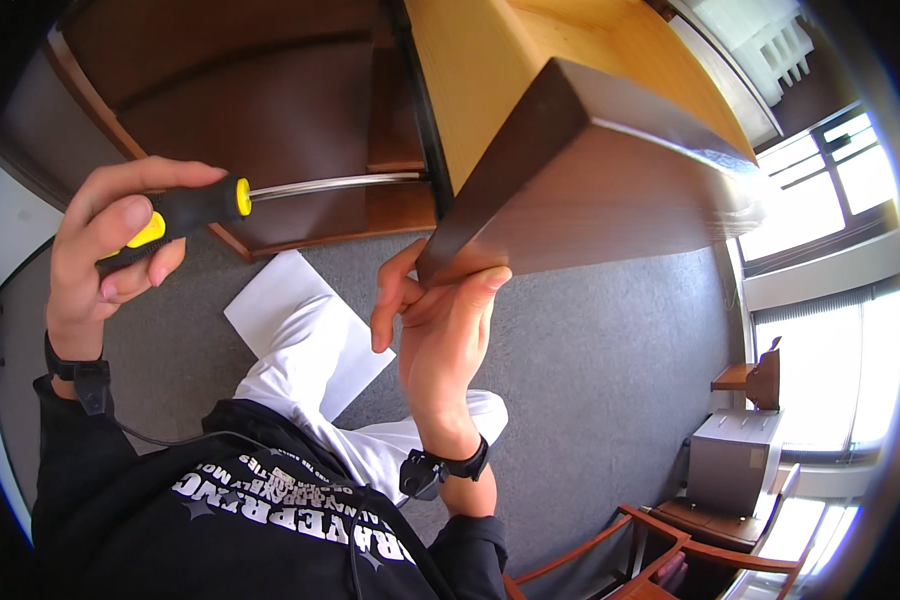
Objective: The person uses a screwdriver to tighten screws on a wooden cabinet door and then on a drawer slide. They hold the door and drawer in place while turning the screwdriver to secure the hardware.
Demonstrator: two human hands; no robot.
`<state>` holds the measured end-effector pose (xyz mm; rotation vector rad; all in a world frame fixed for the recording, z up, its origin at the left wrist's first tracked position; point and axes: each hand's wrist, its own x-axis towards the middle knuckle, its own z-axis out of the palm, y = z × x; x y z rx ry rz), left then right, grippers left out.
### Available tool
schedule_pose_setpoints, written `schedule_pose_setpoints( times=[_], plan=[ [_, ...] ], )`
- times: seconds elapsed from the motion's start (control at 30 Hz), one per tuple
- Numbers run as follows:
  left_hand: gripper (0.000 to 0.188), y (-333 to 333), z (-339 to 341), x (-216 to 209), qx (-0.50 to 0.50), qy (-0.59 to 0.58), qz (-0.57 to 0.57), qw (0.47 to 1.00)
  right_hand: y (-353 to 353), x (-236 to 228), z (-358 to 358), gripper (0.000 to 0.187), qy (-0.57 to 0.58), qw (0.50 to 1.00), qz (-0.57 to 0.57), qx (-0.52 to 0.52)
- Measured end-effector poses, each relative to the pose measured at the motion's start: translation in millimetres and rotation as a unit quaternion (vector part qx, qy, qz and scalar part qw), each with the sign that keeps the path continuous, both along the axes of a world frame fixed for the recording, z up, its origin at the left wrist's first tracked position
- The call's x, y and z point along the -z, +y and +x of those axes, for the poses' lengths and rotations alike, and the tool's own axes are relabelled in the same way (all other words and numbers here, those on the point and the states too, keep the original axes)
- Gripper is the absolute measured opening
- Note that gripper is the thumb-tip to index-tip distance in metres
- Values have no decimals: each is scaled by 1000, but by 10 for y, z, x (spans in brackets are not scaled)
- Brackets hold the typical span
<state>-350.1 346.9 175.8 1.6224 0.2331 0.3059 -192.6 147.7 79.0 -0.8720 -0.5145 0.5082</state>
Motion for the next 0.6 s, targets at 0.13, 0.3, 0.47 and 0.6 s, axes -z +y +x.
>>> schedule_pose_setpoints(
  times=[0.13, 0.3, 0.47, 0.6],
  plan=[
    [45, 26, 2, 13, 7, 5, 28, 1000, 69, -1, -15, 64, -19, 1000, -19, 1],
    [39, 11, -17, -3, -38, 17, 116, 992, 156, 2, -26, 62, -33, 999, -16, 18],
    [38, 40, -4, -30, -24, 2, 202, 979, 177, 4, -3, 55, -28, 999, -2, 24],
    [36, 145, 58, -4, -11, -41, 233, 972, 171, 1, 29, 50, -30, 999, 24, -11]
  ],
)
